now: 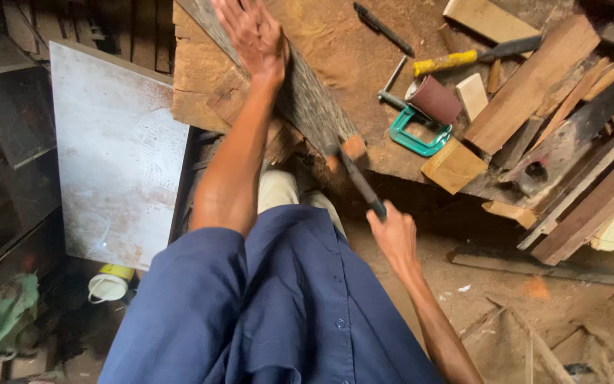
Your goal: The person uses a hammer to repeatedly strike the edge of a clamped wooden plank on a workbench, shaping or smoothing the wood. The person holds the plank with one hand and strikes with the other, occasionally adjusting the plank's position.
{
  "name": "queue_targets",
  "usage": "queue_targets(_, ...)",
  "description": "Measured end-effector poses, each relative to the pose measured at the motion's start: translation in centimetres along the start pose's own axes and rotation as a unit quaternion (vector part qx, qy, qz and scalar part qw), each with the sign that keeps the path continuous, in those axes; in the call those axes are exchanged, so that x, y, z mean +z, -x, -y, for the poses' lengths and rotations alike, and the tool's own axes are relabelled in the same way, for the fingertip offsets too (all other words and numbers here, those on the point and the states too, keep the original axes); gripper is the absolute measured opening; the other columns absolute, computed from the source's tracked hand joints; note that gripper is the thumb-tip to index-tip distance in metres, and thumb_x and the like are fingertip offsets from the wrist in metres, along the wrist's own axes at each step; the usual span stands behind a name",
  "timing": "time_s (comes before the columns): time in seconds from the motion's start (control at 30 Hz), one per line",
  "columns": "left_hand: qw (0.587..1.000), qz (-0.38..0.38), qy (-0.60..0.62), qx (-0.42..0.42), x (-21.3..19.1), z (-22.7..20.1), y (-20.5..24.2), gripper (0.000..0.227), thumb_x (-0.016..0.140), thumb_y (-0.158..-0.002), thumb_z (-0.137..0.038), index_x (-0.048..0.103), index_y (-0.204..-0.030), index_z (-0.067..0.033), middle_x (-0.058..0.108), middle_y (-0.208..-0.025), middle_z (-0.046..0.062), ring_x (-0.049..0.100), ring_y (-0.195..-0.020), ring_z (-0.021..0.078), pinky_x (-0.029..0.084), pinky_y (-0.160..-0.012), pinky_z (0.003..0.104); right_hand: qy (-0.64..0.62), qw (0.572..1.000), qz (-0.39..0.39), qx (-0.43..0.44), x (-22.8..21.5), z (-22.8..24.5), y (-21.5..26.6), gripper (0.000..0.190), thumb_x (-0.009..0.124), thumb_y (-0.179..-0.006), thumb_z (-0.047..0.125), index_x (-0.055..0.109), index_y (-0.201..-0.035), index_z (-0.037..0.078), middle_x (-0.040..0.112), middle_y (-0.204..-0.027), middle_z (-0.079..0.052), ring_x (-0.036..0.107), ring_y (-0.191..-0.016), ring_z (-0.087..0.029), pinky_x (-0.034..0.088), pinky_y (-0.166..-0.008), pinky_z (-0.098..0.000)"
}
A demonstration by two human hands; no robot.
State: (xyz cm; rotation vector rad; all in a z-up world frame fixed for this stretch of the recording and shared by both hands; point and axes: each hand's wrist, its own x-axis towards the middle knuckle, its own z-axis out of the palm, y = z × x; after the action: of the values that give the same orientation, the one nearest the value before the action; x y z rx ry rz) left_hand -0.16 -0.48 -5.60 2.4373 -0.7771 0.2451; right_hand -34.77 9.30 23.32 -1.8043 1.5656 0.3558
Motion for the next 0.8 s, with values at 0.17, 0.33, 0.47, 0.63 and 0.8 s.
queue_targets(0.17, 0.999, -0.025, 0.041, -0.002, -1.0, 0.1, -0.2, 0.044, 0.048, -0.103, -0.008, 0.047, -0.148, -0.0053, 0.043, -0.158, 0.019, 0.037, -0.153, 0.0366, 0.024, -0.135, 0.048, 0.038, 0.998, -0.034, -0.021, 0.5, -0.4, 0.1, 0.032, 0.067, -0.092, 0.03, 0.064, -0.082, 0.0, 0.059, -0.059, -0.023, 0.065, -0.057, -0.04, 0.049, -0.052, -0.0467)
queue_targets(0.33, 0.999, -0.043, 0.014, 0.014, -0.1, 0.2, 0.2, 0.052, 0.052, -0.1, -0.011, 0.043, -0.15, -0.0007, 0.036, -0.158, 0.026, 0.032, -0.15, 0.0442, 0.022, -0.131, 0.052, -0.056, 0.998, -0.018, -0.022, 0.6, 2.0, -0.6, 0.029, 0.066, -0.091, 0.029, 0.067, -0.088, 0.0, 0.056, -0.056, -0.02, 0.062, -0.047, -0.031, 0.048, -0.049, -0.0428)
queue_targets(0.47, 1.0, -0.023, 0.001, 0.011, 0.4, 0.8, 0.4, 0.053, 0.054, -0.097, -0.012, 0.043, -0.148, -0.0027, 0.038, -0.157, 0.027, 0.034, -0.149, 0.0438, 0.024, -0.131, 0.053, -0.067, 0.997, 0.005, -0.03, 0.9, 1.7, -1.3, 0.026, 0.067, -0.091, 0.027, 0.067, -0.088, 0.001, 0.057, -0.056, -0.018, 0.061, -0.048, -0.027, 0.048, -0.051, -0.0419)
queue_targets(0.63, 0.999, 0.013, -0.032, 0.014, -0.1, 0.5, -0.2, 0.059, 0.056, -0.09, -0.013, 0.043, -0.144, 0.0047, 0.043, -0.148, 0.032, 0.035, -0.143, 0.0495, 0.024, -0.127, 0.056, 0.055, 0.998, -0.016, -0.012, -0.8, -3.5, 2.2, 0.028, 0.073, -0.089, 0.029, 0.069, -0.085, 0.001, 0.06, -0.063, -0.021, 0.064, -0.06, -0.036, 0.049, -0.054, -0.0444)
queue_targets(0.8, 0.999, 0.053, 0.014, 0.001, -1.1, 0.3, 0.2, 0.046, 0.058, -0.094, -0.014, 0.052, -0.14, -0.0082, 0.05, -0.148, 0.022, 0.041, -0.143, 0.0412, 0.026, -0.13, 0.054, -0.001, 0.998, -0.025, 0.057, -1.3, -4.2, 4.3, 0.025, 0.07, -0.09, 0.024, 0.068, -0.084, 0.0, 0.061, -0.061, -0.02, 0.066, -0.054, -0.032, 0.05, -0.054, -0.0428)
